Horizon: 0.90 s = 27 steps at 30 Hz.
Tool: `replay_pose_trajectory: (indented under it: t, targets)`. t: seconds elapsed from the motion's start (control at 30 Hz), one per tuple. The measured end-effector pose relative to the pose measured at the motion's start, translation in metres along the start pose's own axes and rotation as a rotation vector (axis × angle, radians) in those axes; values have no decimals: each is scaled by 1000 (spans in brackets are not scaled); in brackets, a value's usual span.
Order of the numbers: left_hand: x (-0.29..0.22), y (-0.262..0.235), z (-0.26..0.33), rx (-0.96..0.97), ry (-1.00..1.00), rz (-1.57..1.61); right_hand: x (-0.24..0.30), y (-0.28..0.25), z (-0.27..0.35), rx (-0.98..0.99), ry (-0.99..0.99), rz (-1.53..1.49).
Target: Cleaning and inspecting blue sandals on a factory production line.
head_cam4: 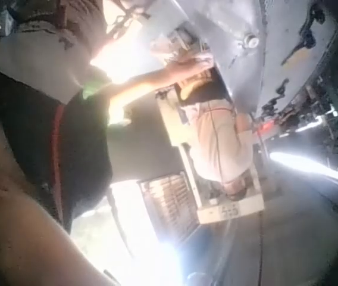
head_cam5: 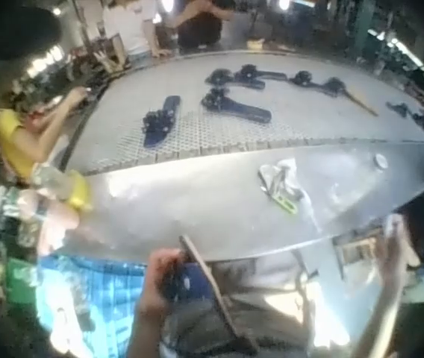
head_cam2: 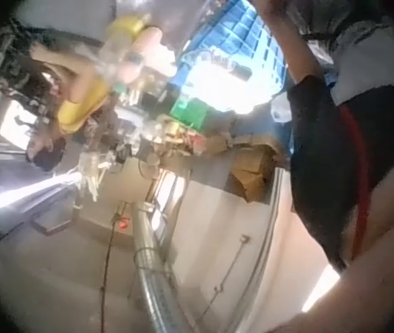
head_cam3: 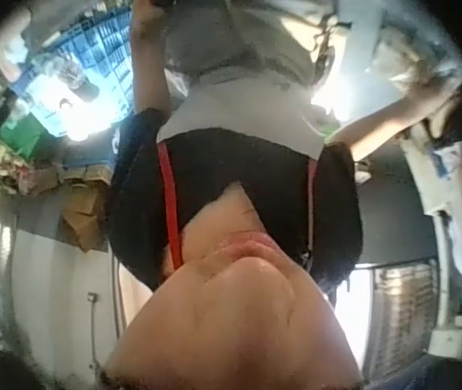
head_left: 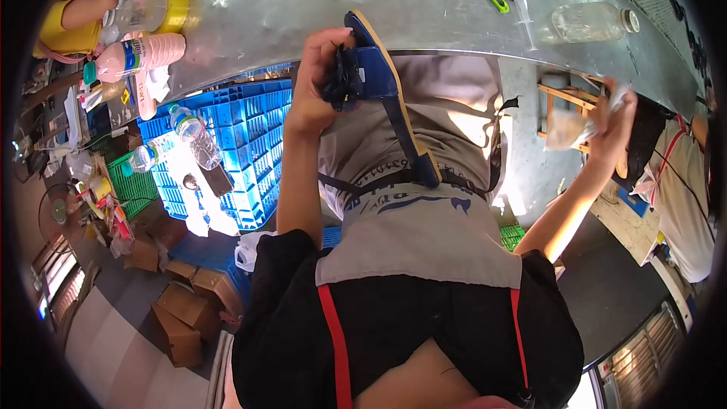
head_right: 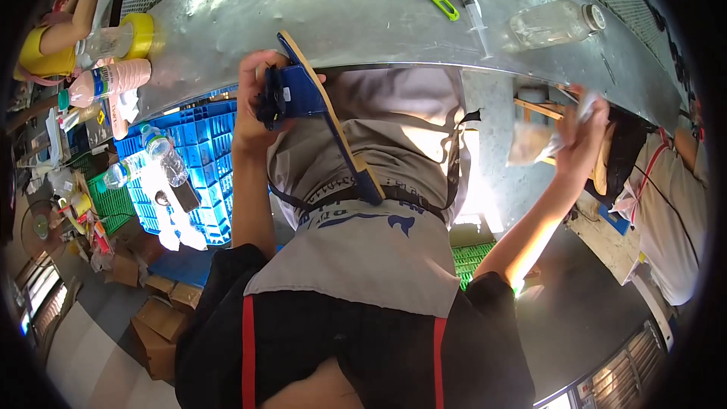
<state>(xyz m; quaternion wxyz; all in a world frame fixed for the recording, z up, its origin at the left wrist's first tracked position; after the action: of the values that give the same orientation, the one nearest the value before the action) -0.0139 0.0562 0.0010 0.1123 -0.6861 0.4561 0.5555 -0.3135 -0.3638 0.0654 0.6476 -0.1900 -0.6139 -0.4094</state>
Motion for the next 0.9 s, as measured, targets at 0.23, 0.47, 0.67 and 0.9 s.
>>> replay_pose_trajectory:
  t: [0.23,0.47,0.67,0.9]
  targets:
    - [4,15,-9,3,64,281,-192,-143,91,-208,927,780]
    - [0,32,-20,2,178,590,-271,-223,196,-467,1056,929]
    - [22,33,-33,46,188,805,-282,-287,175,-657,371,989]
    - [-2,34,-41,95,-94,860,-93,68,81,22,-149,1004]
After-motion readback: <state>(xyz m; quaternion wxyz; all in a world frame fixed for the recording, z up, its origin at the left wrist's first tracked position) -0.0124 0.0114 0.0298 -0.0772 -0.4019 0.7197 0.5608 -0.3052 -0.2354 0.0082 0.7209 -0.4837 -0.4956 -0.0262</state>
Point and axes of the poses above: each hand's wrist, its own z-axis away from the middle knuckle, its own y-axis out of the palm, x = y × z, the point moved 1 cm from there along -z, towards the middle knuckle, and after that the axes turned 11 degrees about y, right-handed, at the moved point
